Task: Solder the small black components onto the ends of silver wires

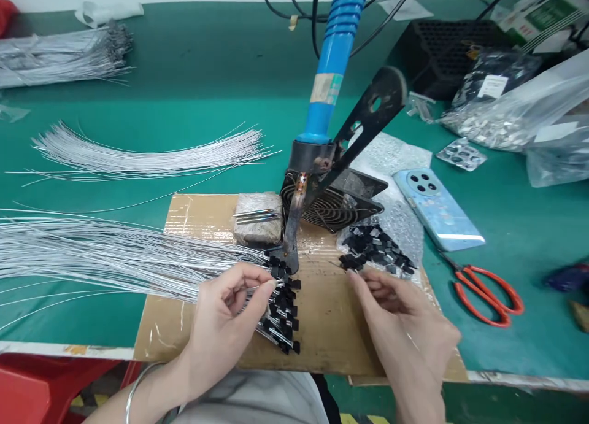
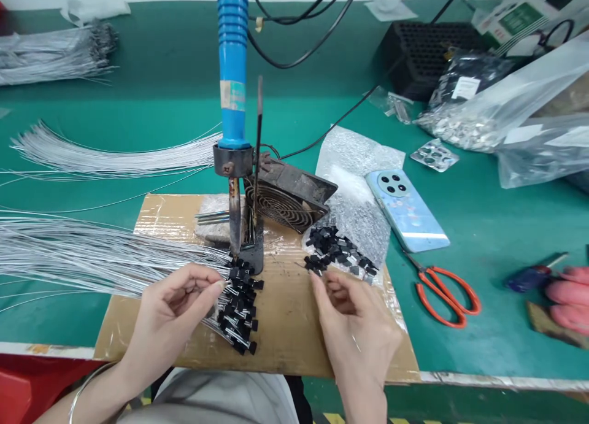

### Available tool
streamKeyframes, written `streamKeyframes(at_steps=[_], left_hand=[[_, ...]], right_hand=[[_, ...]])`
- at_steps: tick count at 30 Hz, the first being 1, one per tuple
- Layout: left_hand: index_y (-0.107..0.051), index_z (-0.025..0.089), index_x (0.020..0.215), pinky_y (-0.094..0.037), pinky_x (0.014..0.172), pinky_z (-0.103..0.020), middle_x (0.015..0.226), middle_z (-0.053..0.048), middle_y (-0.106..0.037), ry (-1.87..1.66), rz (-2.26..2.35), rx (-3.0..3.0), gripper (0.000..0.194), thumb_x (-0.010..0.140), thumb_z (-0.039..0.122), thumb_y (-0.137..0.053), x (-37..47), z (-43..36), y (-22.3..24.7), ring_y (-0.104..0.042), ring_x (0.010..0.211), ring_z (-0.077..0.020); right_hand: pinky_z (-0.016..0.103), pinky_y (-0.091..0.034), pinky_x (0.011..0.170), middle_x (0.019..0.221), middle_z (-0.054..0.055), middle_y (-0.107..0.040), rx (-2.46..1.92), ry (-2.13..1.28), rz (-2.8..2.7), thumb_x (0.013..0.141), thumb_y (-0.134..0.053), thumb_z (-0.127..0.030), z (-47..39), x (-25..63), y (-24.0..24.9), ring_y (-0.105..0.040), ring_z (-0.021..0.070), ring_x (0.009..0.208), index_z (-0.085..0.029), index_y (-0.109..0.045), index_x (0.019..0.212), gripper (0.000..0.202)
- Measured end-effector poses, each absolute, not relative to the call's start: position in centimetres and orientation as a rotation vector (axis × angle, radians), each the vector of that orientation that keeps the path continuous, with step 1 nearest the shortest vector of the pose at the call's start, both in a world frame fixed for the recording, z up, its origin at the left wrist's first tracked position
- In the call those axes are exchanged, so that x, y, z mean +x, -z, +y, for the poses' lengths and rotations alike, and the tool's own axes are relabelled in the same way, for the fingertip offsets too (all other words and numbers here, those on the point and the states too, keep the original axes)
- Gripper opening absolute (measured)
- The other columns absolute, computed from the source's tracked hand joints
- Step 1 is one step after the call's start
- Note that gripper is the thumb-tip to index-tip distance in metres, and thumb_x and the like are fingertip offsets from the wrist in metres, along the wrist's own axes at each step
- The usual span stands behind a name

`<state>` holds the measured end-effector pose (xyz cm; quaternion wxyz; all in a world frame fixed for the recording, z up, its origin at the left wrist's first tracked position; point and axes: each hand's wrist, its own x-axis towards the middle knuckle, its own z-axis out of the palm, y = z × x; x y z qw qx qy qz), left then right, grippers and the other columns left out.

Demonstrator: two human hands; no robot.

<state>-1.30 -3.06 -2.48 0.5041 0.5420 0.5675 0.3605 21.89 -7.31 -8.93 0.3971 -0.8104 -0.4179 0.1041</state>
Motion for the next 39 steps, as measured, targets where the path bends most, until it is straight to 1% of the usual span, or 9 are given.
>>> streamKeyframes(at_steps=[5, 9, 14, 17, 20, 24, 28, 33, 39], left_hand=[[-0.075, 0.018, 0.084, -0.039, 0.048, -0.021, 0.069, -0.002, -0.068, -0.869, 1.355, 1.347, 0.012, 0.090, 0.023, -0.067, -1.6, -3.2, 2.6, -0.051, 0.055, -0.0109], [-0.076, 0.017, 0.083, -0.038, 0.047, -0.021, 0.068, -0.002, -0.069, -0.864, 1.370, 1.363, 0.012, 0.089, 0.022, -0.066, -1.6, -3.1, 2.4, -0.052, 0.054, -0.0109], [-0.075, 0.017, 0.079, -0.040, 0.047, -0.020, 0.067, -0.003, -0.071, -0.875, 1.411, 1.361, 0.011, 0.085, 0.021, -0.067, -1.2, -2.9, 2.0, -0.054, 0.053, -0.0105], [-0.074, 0.017, 0.078, -0.040, 0.047, -0.020, 0.066, -0.003, -0.071, -0.871, 1.417, 1.362, 0.010, 0.085, 0.021, -0.069, -1.2, -2.9, 1.9, -0.055, 0.053, -0.0107], [-0.074, 0.018, 0.079, -0.039, 0.047, -0.021, 0.066, -0.002, -0.070, -0.848, 1.424, 1.366, 0.010, 0.086, 0.022, -0.069, -1.3, -2.9, 2.0, -0.054, 0.053, -0.0108], [-0.072, 0.018, 0.077, -0.037, 0.046, -0.022, 0.066, -0.002, -0.070, -0.814, 1.417, 1.387, 0.013, 0.088, 0.023, -0.067, -1.4, -2.8, 1.9, -0.053, 0.052, -0.0108], [-0.072, 0.018, 0.078, -0.043, 0.052, -0.023, 0.082, -0.005, -0.079, -0.809, 1.368, 1.361, 0.011, 0.088, 0.021, -0.067, -1.3, -2.6, 1.4, -0.065, 0.064, -0.0139], [-0.071, 0.018, 0.078, -0.050, 0.061, -0.022, 0.084, -0.005, -0.079, -0.782, 1.291, 1.330, 0.011, 0.088, 0.018, -0.066, -1.3, -2.3, 0.5, -0.069, 0.072, -0.0149], [-0.070, 0.017, 0.078, -0.052, 0.065, -0.024, 0.081, -0.005, -0.077, -0.758, 1.279, 1.328, 0.013, 0.089, 0.021, -0.065, -1.5, -2.1, 0.4, -0.067, 0.072, -0.0155]], right_hand=[[0.030, -0.049, 0.063, 0.072, 0.003, -0.069, -1.911, -0.024, -1.526, 0.100, -0.066, -0.042, -6.8, 22.5, 9.5, -0.061, 0.0171, 0.063, -0.017, -0.076, 0.086, 0.031], [0.029, -0.046, 0.061, 0.070, 0.003, -0.068, -1.924, 0.037, -1.576, 0.104, -0.059, -0.040, -6.9, 22.6, 9.6, -0.061, 0.0155, 0.059, -0.016, -0.075, 0.085, 0.035], [0.033, -0.054, 0.060, 0.069, 0.005, -0.075, -2.031, -0.384, -1.170, 0.096, -0.066, -0.057, -7.4, 22.1, 10.0, -0.069, 0.0202, 0.057, -0.018, -0.078, 0.094, 0.041], [0.033, -0.063, 0.064, 0.071, 0.006, -0.079, -1.869, -0.648, -0.834, 0.082, -0.083, -0.052, -7.5, 20.8, 9.3, -0.075, 0.0216, 0.059, -0.018, -0.079, 0.091, 0.035], [0.026, -0.065, 0.062, 0.070, 0.005, -0.079, -1.731, -0.724, -0.687, 0.074, -0.091, -0.042, -7.3, 19.2, 7.9, -0.076, 0.0187, 0.057, -0.019, -0.079, 0.082, 0.027], [0.021, -0.065, 0.057, 0.071, 0.002, -0.078, -1.544, -0.891, -0.717, 0.078, -0.091, -0.030, -6.8, 17.2, 6.1, -0.074, 0.0154, 0.056, -0.022, -0.082, 0.087, 0.015], [0.020, -0.065, 0.055, 0.071, 0.002, -0.077, -1.448, -1.000, -0.732, 0.085, -0.085, -0.027, -6.5, 15.4, 4.9, -0.073, 0.0145, 0.055, -0.024, -0.086, 0.089, 0.005], [0.016, -0.060, 0.053, 0.074, 0.000, -0.075, -1.325, -1.124, -0.858, 0.091, -0.078, -0.023, -6.4, 14.3, 4.3, -0.071, 0.0110, 0.057, -0.031, -0.087, 0.093, 0.013], [0.017, -0.059, 0.053, 0.070, 0.000, -0.074, -1.365, -1.173, -0.777, 0.092, -0.078, -0.028, -6.5, 14.0, 4.2, -0.069, 0.0114, 0.057, -0.029, -0.086, 0.097, 0.009]])
